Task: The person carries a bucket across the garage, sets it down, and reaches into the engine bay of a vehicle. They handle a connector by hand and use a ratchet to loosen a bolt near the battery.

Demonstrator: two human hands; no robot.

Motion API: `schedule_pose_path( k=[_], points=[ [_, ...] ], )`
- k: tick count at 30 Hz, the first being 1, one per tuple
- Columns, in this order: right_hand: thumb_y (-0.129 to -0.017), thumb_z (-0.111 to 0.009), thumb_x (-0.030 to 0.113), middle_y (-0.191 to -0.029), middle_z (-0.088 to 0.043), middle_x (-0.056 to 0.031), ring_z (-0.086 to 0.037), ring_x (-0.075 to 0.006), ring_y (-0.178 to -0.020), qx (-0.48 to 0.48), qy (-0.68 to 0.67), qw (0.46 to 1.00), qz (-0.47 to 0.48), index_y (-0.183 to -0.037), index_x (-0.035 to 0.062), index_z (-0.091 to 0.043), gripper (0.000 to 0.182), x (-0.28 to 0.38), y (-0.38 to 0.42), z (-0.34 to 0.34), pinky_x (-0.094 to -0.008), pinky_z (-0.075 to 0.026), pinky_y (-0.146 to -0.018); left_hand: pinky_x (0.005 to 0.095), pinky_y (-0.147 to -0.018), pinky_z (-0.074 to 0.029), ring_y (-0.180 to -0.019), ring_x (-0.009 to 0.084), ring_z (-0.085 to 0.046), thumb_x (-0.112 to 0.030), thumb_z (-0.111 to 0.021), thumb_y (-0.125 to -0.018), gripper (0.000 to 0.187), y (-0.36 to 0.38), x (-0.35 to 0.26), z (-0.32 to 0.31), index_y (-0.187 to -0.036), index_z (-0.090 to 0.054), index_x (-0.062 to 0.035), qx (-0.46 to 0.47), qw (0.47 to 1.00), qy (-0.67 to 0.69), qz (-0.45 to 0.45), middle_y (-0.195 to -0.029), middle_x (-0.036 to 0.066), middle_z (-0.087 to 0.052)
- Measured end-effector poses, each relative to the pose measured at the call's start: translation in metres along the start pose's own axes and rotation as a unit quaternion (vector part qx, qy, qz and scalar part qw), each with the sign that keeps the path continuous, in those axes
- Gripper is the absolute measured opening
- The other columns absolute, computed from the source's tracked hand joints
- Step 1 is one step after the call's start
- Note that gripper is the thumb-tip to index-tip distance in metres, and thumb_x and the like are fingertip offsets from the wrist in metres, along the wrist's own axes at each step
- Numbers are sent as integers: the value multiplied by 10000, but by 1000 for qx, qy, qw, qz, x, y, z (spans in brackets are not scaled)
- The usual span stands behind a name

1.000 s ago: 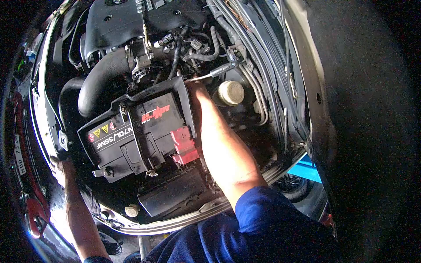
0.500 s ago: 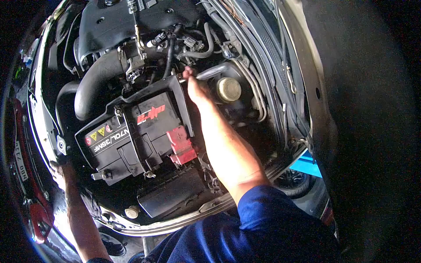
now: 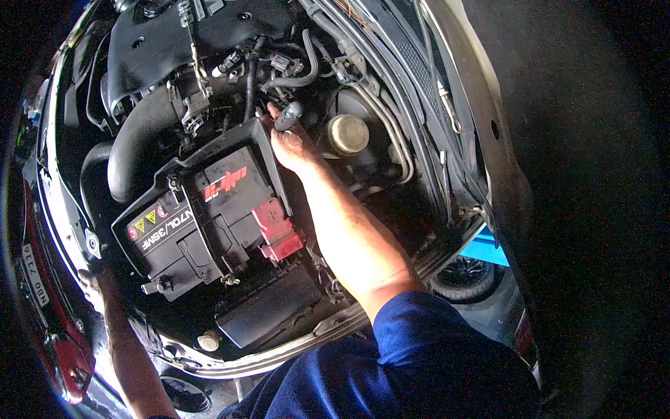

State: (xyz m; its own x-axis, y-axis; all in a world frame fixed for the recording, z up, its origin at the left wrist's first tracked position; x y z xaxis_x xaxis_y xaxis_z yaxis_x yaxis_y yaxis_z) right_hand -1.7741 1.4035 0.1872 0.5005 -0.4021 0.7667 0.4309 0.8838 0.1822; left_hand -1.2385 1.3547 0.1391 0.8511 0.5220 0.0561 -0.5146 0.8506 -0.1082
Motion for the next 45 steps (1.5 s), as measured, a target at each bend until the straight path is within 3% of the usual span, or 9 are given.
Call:
schedule_pose_path(
  k=[14, 18, 21, 25, 33, 34, 39, 42, 45],
  points=[
    [-899, -307, 621, -1340, -468, -78, -361, -195, -1280, 12, -399, 877, -267, -1269, 138, -530, 648, -81, -37, 0, -347, -251, -1062, 484, -998, -329, -1232, 352, -386, -674, -455, -785, 855, -7, 21, -19, -1365, -290, -68, 29, 999, -15, -11, -1346, 192, -380],
    [-872, -267, 665, -1386, -359, -230, -269, -296, -1334, 40, -38, 998, -27, -1307, 174, -483, 690, 1, -1, 4, -404, -193, -1087, 466, -1026, -298, -1264, 341, -350, -688, -432, -786, 869, 1, 4, -1, -1384, -266, -80, 64, 997, -22, 22, -1370, 188, -357],
    [-855, -263, 690, -1416, -346, -165, -223, -286, -1356, 67, -469, 839, -268, -1316, 190, -471, 712, -70, -31, -5, -396, -153, -1105, 463, -1038, -297, -1276, 342, -336, -605, -565, -768, 877, -4, 9, -8, -1401, -235, -95, 69, 998, -14, 5, -1406, 183, -310],
    [-954, -289, 507, -1330, -477, -81, -364, -187, -1284, 17, -37, 999, -31, -1262, 64, -513, 584, -1, -1, 1, -333, -250, -1073, 457, -1047, -289, -1285, 337, -324, -594, -573, -765, 879, 3, -2, 7, -1403, -232, -94, 77, 997, -24, 10, -1410, 179, -307],
    [-936, -310, 544, -1278, -514, -136, -413, -198, -1226, -5, -169, 985, -34, -1283, 153, -512, 561, -11, -17, 7, -332, -273, -1046, 445, -1063, -272, -1305, 327, -301, -572, -590, -760, 884, 8, -6, 18, -1407, -228, -92, 94, 995, -30, 19, -1418, 173, -301],
    [-943, -302, 532, -1256, -530, -138, -422, -202, -1219, -4, -509, 810, -291, -1290, 125, -499, 570, -22, -14, -2, -331, -282, -1041, 444, -1065, -269, -1307, 326, -298, -570, -592, -759, 885, 8, -8, 20, -1408, -227, -91, 94, 995, -29, 20, -1419, 172, -300],
    [-979, -284, 426, -1311, -485, -102, -424, -195, -1218, 54, -209, 976, -21, -1284, 51, -486, 524, -24, -20, -2, -325, -266, -1051, 436, -1076, -259, -1319, 319, -283, -556, -603, -755, 888, 10, -12, 29, -1410, -224, -90, 111, 993, -29, 30, -1424, 168, -296],
    [-957, -361, 437, -1270, -516, -70, -428, -165, -1198, 30, -578, 743, -337, -1252, 62, -527, 505, -14, -10, -7, -325, -264, -1046, 440, -1073, -263, -1320, 325, -282, -555, -611, -752, 895, 7, -13, 29, -1411, -222, -90, 115, 993, -31, 28, -1426, 169, -291],
    [-907, -437, 491, -1213, -544, -101, -461, -162, -1138, 61, -195, 978, 33, -1246, 113, -544, 518, -5, -14, -8, -329, -280, -1030, 461, -1054, -290, -1306, 347, -295, -569, -622, -747, 908, 5, -2, 14, -1408, -219, -93, 87, 996, -28, 2, -1426, 178, -282]
  ],
)
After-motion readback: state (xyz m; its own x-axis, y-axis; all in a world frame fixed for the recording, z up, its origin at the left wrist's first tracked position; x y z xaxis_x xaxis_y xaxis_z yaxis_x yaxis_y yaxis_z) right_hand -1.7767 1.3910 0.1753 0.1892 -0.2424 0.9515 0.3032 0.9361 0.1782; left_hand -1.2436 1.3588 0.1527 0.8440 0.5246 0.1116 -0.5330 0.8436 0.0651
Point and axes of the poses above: each hand's wrist, its own y-axis away from the middle knuckle, its own z-axis out of the back of the hand, x = y × z, the point moved 3 cm from there along -y, towards the middle knuckle
